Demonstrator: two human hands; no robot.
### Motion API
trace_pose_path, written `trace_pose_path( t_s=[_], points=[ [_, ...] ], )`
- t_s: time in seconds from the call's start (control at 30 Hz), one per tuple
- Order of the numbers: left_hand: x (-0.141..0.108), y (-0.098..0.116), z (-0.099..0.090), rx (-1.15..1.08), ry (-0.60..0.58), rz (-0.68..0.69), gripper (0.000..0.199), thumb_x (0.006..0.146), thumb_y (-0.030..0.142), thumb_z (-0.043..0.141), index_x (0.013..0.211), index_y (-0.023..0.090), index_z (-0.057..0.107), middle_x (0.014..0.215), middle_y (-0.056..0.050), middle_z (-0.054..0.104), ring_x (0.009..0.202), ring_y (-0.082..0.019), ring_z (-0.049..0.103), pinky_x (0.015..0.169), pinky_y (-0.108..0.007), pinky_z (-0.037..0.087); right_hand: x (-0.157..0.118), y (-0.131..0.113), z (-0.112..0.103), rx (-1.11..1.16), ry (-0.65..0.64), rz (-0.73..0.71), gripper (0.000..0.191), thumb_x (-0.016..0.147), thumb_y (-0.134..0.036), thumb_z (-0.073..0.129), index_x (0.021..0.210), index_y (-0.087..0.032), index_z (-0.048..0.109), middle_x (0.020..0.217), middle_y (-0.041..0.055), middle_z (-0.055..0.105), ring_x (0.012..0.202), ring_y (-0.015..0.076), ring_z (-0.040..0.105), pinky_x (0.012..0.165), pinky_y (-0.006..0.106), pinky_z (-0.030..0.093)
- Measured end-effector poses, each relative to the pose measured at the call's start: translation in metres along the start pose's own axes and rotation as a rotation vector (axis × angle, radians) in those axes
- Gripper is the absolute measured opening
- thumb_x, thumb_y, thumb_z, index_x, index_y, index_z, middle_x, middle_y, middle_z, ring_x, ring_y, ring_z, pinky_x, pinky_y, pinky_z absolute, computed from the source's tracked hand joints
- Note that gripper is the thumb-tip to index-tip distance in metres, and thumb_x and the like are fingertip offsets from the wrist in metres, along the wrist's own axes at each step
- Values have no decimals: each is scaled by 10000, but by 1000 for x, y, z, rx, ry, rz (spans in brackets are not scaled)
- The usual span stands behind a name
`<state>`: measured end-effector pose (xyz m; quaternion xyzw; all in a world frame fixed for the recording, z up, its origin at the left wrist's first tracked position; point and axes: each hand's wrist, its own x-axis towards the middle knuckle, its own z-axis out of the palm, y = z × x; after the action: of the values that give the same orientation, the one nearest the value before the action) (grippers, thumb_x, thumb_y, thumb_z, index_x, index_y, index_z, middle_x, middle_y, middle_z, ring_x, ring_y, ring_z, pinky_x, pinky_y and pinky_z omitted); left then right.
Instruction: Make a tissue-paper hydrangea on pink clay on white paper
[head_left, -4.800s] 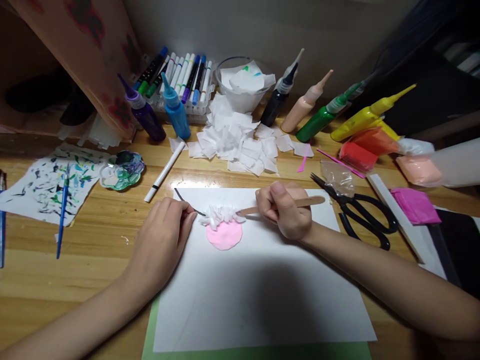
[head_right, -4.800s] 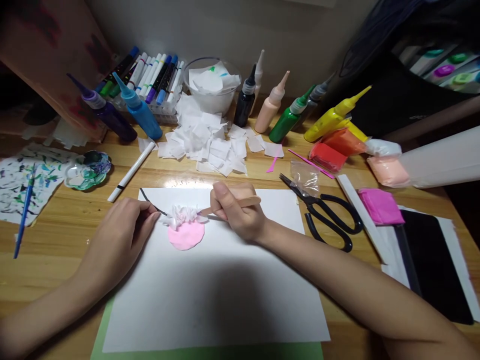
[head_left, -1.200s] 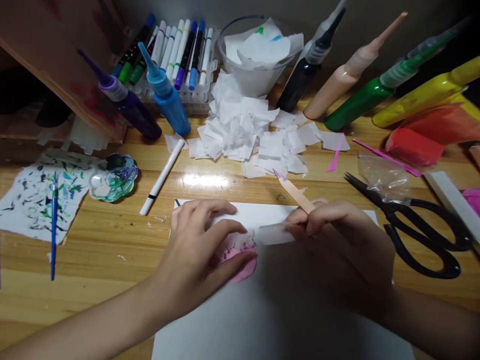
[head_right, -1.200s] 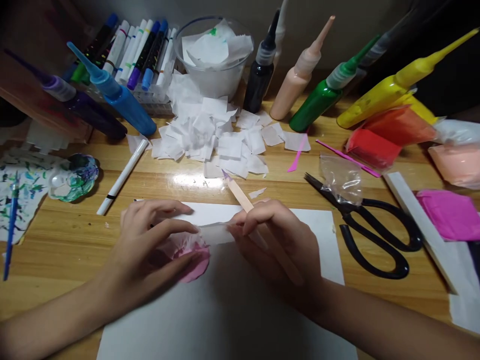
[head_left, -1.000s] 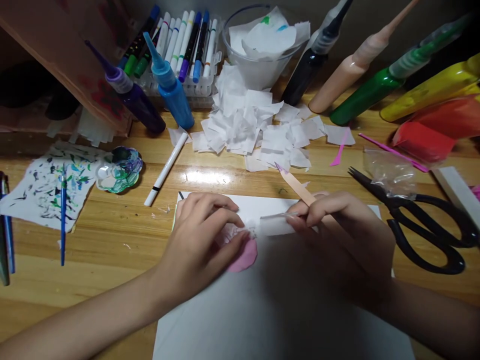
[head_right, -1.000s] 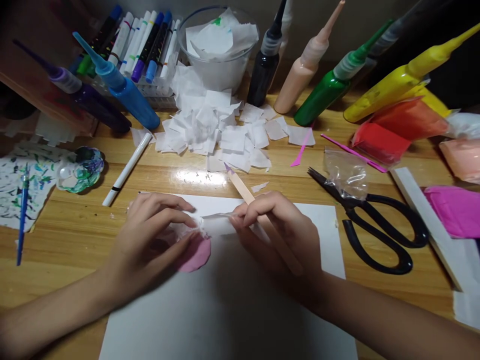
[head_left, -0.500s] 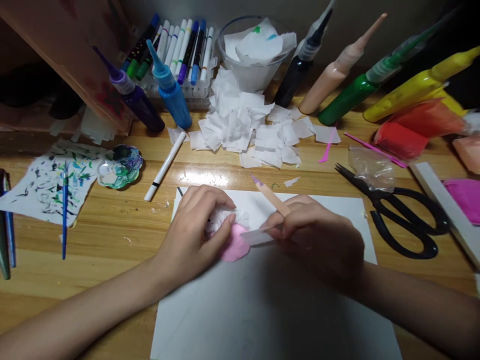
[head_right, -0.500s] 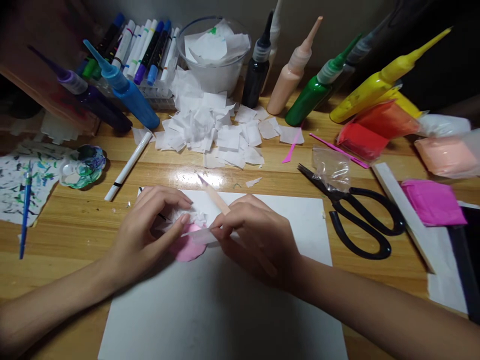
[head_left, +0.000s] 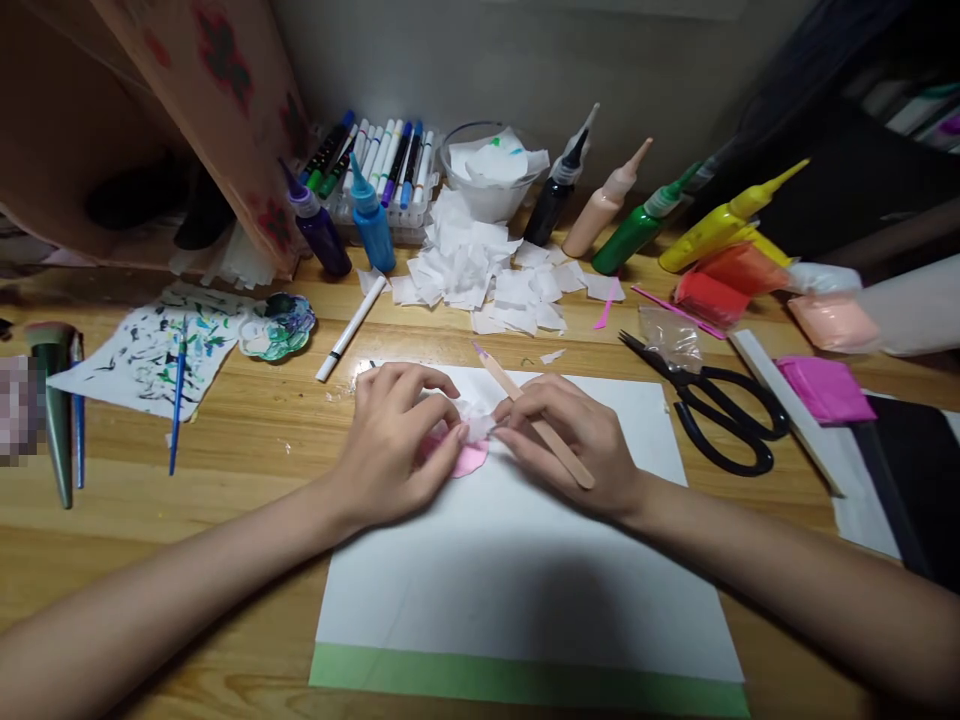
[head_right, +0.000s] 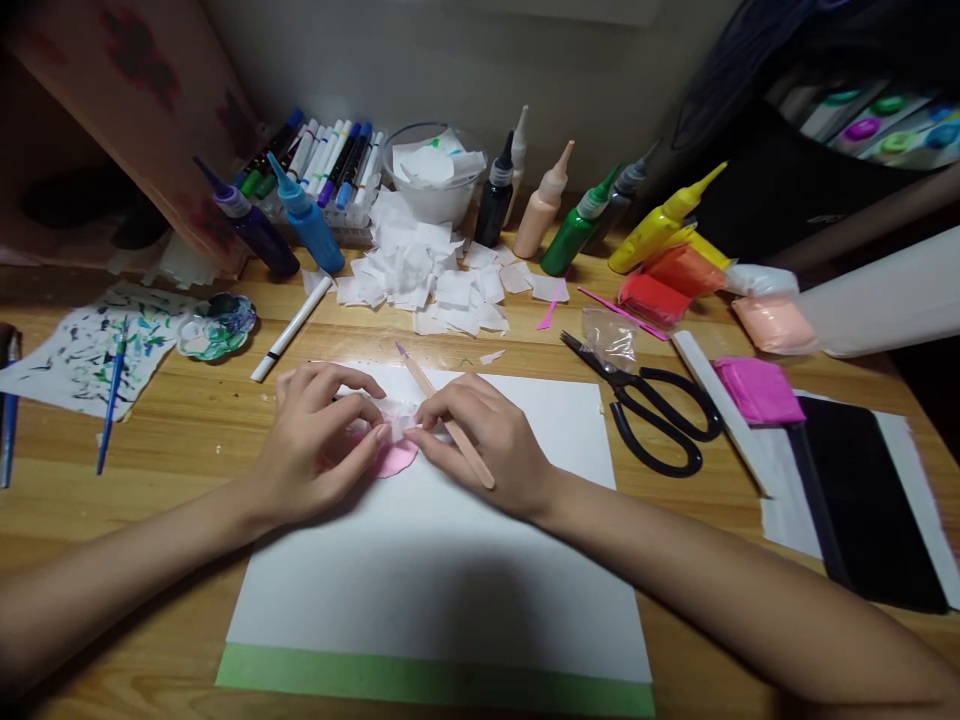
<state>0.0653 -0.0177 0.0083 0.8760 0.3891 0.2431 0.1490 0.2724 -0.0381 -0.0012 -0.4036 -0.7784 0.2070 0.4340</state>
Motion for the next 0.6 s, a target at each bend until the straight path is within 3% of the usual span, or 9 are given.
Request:
trace_pose_path(
  t_s=[0.13,0.3,0.6],
  points=[
    [0,1,1,47,21,-10,100,828,286,575,783,198,590,1048,-53,612,1007,-238,469,847,-412,274,-5,0,-4,38,87,-46,147,886,-177,494,775,-202,585,680,30,649,656,159,534,610,304,452],
    [-3,4,5,145,115,5,302,736,477,660,854,207,594,1092,-77,596,1017,-266,459,842,-415,273,-8,1,-4,41,102,-27,176,889,-172,483,740,-205,571,651,16,626,640,155,506,620,309,424],
    [-4,4,11,284,203,104,111,810,329,628,845,224,616,1043,-41,648,999,-239,482,836,-399,269,-9,1,-4,51,93,21,191,912,-178,444,769,-218,563,715,10,649,688,161,533,670,326,428]
  ],
)
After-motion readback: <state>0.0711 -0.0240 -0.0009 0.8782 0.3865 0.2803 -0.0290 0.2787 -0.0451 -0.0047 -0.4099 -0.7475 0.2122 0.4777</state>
